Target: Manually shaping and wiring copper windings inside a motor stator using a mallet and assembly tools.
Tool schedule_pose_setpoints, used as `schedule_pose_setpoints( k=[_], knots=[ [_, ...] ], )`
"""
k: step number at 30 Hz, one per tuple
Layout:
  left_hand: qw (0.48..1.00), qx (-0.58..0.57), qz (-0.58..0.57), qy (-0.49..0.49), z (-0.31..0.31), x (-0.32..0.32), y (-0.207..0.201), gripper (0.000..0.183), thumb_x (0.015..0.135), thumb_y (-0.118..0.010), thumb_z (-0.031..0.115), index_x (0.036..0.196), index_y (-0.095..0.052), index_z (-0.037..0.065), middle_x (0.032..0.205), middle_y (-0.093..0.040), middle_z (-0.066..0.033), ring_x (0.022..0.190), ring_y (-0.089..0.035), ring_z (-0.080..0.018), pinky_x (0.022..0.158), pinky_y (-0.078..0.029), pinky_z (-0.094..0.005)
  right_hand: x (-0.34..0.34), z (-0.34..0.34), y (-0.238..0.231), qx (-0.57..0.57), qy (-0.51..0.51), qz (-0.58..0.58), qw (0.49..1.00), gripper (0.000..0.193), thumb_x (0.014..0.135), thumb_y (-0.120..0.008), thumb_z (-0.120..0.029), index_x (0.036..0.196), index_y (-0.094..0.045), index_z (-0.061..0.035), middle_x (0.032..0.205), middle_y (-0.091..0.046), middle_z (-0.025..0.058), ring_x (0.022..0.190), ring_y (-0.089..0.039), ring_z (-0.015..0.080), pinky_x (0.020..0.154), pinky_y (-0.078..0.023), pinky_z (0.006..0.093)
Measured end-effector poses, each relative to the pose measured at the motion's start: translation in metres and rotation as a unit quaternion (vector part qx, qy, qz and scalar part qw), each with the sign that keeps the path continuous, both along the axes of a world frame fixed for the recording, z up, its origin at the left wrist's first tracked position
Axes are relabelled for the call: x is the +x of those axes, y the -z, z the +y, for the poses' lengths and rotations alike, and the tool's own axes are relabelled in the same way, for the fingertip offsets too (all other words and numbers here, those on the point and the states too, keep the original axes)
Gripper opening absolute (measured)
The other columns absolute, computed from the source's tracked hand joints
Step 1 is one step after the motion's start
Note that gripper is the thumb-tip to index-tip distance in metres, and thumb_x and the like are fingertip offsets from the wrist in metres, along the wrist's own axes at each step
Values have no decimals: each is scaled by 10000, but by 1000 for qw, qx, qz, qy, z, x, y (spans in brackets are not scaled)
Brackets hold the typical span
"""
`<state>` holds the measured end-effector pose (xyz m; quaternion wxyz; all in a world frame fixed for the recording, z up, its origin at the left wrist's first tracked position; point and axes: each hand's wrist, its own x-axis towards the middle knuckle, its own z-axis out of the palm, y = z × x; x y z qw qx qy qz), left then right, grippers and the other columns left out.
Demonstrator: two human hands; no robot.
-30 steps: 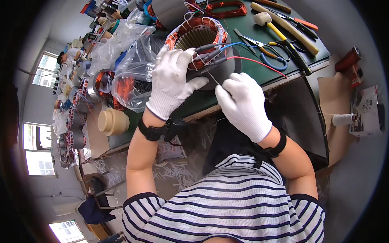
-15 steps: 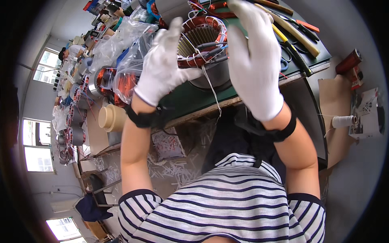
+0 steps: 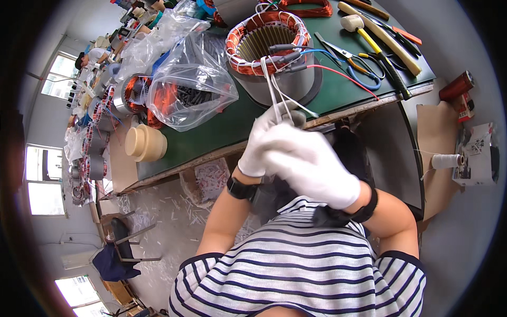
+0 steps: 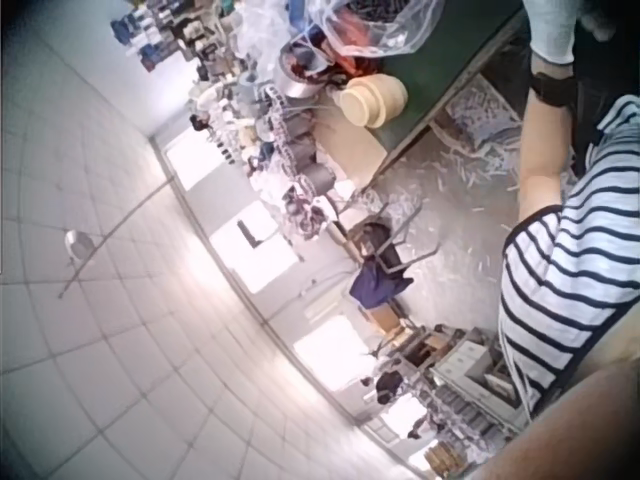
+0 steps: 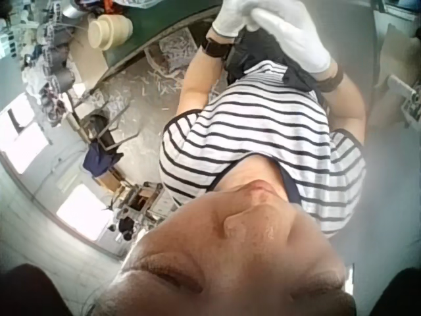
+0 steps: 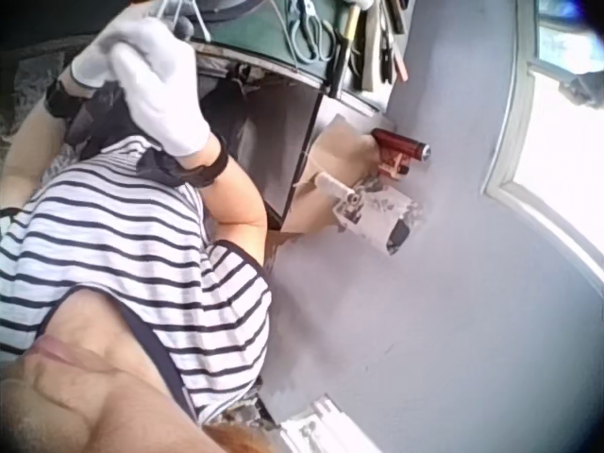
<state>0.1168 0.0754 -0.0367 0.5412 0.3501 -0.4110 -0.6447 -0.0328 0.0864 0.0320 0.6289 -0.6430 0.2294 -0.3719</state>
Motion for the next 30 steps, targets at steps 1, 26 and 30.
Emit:
schedule_pose_setpoints(
  k=[1,26,30],
  knots=[
    [1000,17,26,-6,-3,0,3,305,926,-572,193,1152,-578,-11,884,-612,-42,789,-581,-97,715,-479,-219,-16,-2,12,63,65,18,996,156,880,-497,-28,957,-619,31,752,-568,30,674,-535,80,636,-444,209],
    [991,107,-38,-76,-5,13,-22,273,965,-549,237,1026,-637,-14,760,-641,-58,574,-567,-85,534,-468,-201,-54,-26,65,-198,189,231,934,97,789,-621,3,884,-619,17,774,-561,154,690,-584,328,627,-463,351],
    [983,61,-127,-114,4,14,-26,256,944,-581,226,959,-671,-13,766,-657,-41,592,-563,-56,547,-464,-188,10,-50,35,-153,305,152,928,160,800,-663,-59,939,-641,18,788,-594,133,655,-591,236,622,-469,292]
  ],
)
